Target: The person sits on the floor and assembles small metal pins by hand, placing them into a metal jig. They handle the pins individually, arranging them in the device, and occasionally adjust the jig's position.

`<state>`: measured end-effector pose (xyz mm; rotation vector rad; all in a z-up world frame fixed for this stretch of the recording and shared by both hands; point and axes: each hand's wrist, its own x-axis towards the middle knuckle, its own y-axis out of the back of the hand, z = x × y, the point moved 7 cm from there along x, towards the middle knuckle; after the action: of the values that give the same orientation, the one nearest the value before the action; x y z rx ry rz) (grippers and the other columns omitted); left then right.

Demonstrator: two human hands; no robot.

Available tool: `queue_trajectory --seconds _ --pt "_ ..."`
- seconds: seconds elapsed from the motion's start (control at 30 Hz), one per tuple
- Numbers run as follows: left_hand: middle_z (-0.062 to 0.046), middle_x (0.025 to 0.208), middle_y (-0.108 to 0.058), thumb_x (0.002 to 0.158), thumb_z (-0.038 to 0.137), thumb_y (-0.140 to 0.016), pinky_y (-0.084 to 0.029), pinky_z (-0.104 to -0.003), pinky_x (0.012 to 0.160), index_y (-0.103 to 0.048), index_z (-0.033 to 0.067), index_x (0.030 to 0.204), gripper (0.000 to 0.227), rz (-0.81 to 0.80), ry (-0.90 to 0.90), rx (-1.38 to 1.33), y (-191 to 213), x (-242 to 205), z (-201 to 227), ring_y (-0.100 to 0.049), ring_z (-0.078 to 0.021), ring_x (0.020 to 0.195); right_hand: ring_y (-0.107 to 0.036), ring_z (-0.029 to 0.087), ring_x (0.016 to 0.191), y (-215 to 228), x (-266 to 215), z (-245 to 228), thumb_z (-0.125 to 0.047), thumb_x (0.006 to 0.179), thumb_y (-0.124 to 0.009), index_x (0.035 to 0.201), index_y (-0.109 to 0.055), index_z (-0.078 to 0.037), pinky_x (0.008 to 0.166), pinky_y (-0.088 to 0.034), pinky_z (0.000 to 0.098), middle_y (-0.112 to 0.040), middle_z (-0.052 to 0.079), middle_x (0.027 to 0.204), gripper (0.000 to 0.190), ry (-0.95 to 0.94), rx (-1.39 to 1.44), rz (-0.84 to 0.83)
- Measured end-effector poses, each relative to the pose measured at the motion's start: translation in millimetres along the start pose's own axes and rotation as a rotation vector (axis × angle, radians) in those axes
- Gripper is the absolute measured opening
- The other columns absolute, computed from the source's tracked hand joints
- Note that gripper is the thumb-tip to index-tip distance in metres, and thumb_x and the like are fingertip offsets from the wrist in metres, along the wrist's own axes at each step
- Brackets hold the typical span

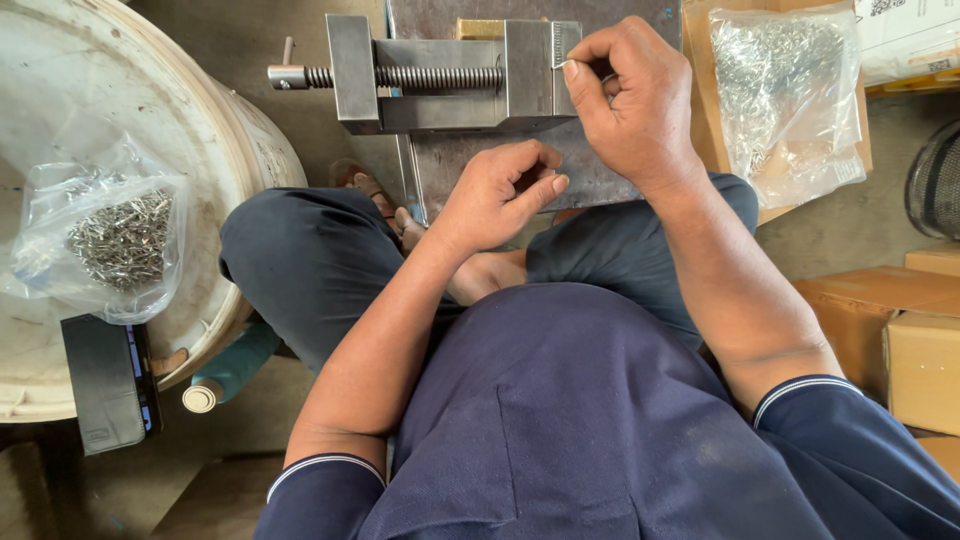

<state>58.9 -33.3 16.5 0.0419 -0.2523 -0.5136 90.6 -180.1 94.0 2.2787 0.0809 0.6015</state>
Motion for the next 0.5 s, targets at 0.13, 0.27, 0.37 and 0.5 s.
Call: queue_trajectory --seconds 0.13,0.27,0.37,0.5 --pt "-0.004 0.074 -0.058 0.096 0.02 -0.073 -0.046 -0.03 0.061 -0.064 0.0046 0.099 0.019 -0.011 0.026 -0.025 -1 0 -1 -0.054 -0.0145 0.065 -0.064 0.01 0.076 -1 0 2 -0.001 0.109 -0.072 0.106 -0.065 0.0 0.063 -0.051 0.0235 -0.065 0.008 0.103 0.008 -0.011 0.028 0.002" --pt "-0.003 0.073 -0.058 0.096 0.021 -0.073 -0.046 -0.03 0.061 -0.065 0.0046 0.1 0.019 -0.006 0.026 -0.014 -1 0 -2 -0.054 -0.0135 0.065 -0.063 0.01 0.074 0 0 3 -0.002 0.109 -0.073 0.105 -0.066 0.0 0.062 -0.05 0.0237 -0.065 0.008 0.102 0.009 -0.016 0.025 -0.012" --pt "-0.003 0.073 -0.057 0.096 0.021 -0.074 -0.046 -0.03 0.061 -0.065 0.004 0.101 0.02 0.002 0.017 -0.001 0 0 -2 -0.054 -0.0137 0.065 -0.063 0.011 0.074 3 -3 -2 -0.002 0.108 -0.073 0.105 -0.067 0.0 0.066 -0.051 0.0254 -0.065 0.008 0.098 0.007 -0.001 0.004 -0.047" --pt "-0.002 0.074 -0.058 0.097 0.021 -0.074 -0.047 -0.03 0.062 -0.065 0.0041 0.101 0.02 0.0 0.004 -0.012 0 0 -1 -0.054 -0.0134 0.066 -0.066 0.015 0.08 6 -1 -11 -0.003 0.107 -0.072 0.105 -0.069 -0.001 0.069 -0.053 0.028 -0.065 0.008 0.102 0.005 0.026 -0.032 -0.109"
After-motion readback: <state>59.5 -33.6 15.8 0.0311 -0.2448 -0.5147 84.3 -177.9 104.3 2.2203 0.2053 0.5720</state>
